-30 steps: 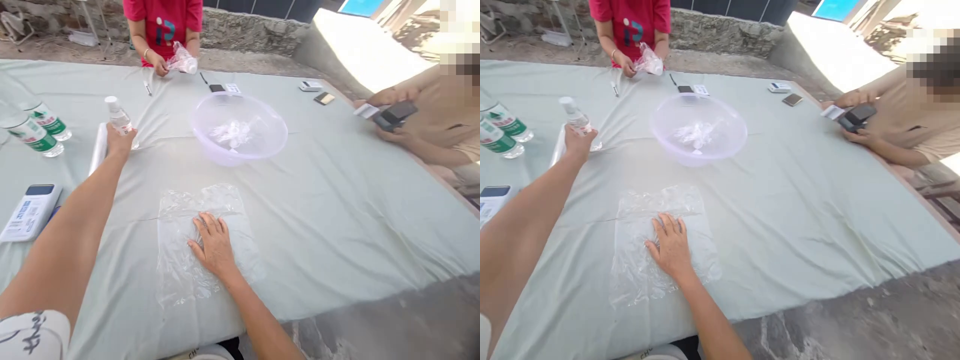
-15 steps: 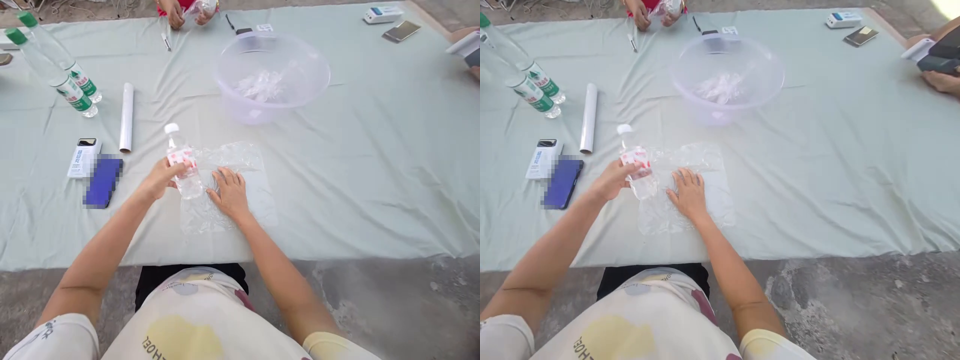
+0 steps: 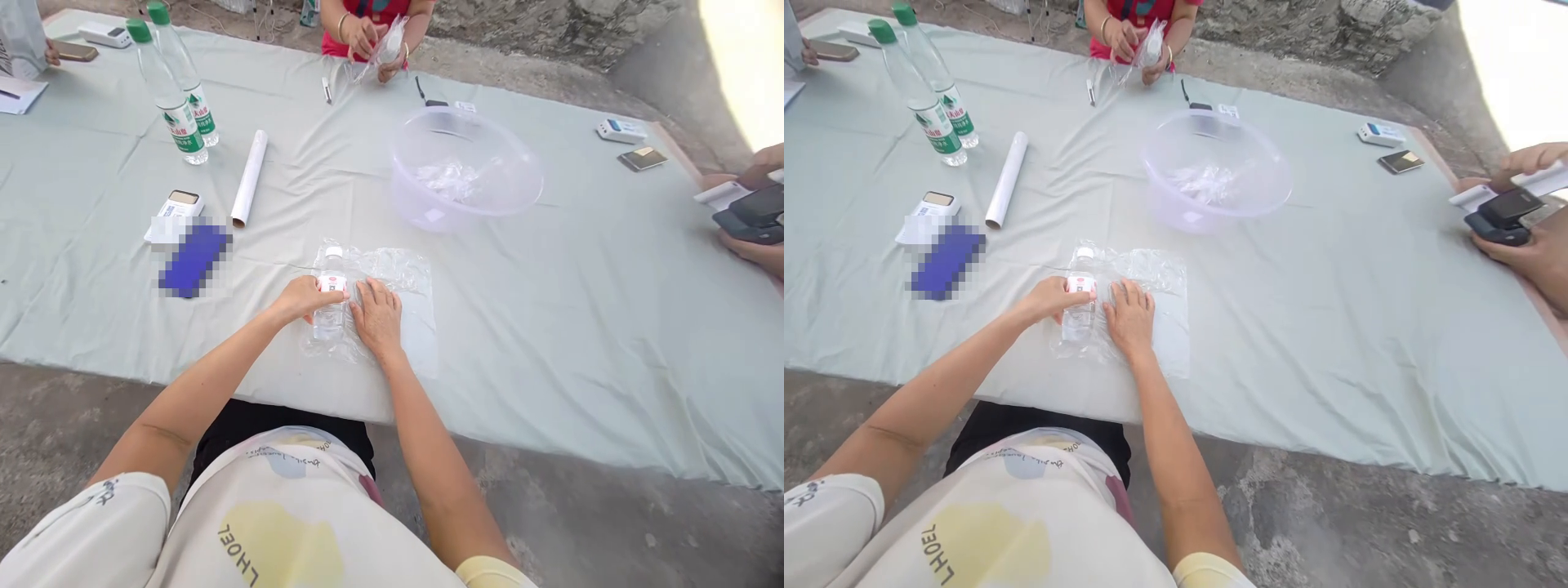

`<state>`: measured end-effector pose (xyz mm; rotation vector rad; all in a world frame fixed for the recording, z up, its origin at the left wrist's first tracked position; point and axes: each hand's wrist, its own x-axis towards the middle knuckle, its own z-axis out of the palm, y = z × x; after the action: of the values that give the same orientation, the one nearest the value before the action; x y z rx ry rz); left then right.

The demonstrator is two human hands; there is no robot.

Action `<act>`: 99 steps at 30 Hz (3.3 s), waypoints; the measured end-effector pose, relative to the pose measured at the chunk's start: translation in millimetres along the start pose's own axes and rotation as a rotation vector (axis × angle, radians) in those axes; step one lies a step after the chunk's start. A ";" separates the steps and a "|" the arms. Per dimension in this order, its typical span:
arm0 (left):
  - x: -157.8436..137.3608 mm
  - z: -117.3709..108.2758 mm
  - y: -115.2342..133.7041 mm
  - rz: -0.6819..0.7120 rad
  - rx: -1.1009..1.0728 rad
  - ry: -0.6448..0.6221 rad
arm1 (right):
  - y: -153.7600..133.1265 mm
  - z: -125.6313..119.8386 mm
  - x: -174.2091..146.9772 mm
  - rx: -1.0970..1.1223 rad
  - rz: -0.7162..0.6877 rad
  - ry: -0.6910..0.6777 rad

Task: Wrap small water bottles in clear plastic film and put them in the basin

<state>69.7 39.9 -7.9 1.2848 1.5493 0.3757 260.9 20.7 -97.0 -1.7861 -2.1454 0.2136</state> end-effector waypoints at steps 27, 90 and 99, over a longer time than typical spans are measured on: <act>-6.4 10.2 -15.4 0.071 0.380 0.328 | 41.7 -63.6 0.0 0.765 0.428 0.532; -58.5 83.6 -79.5 0.357 0.102 0.654 | -37.2 -69.2 150.7 -0.215 -0.829 -0.569; -57.6 97.2 -63.1 0.581 0.455 0.636 | 22.5 -80.1 107.7 0.009 -0.666 -0.421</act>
<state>111.4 -67.7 -66.6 2.1265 1.8157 0.9046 293.5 122.2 -12.3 -0.9844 -2.8867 0.4518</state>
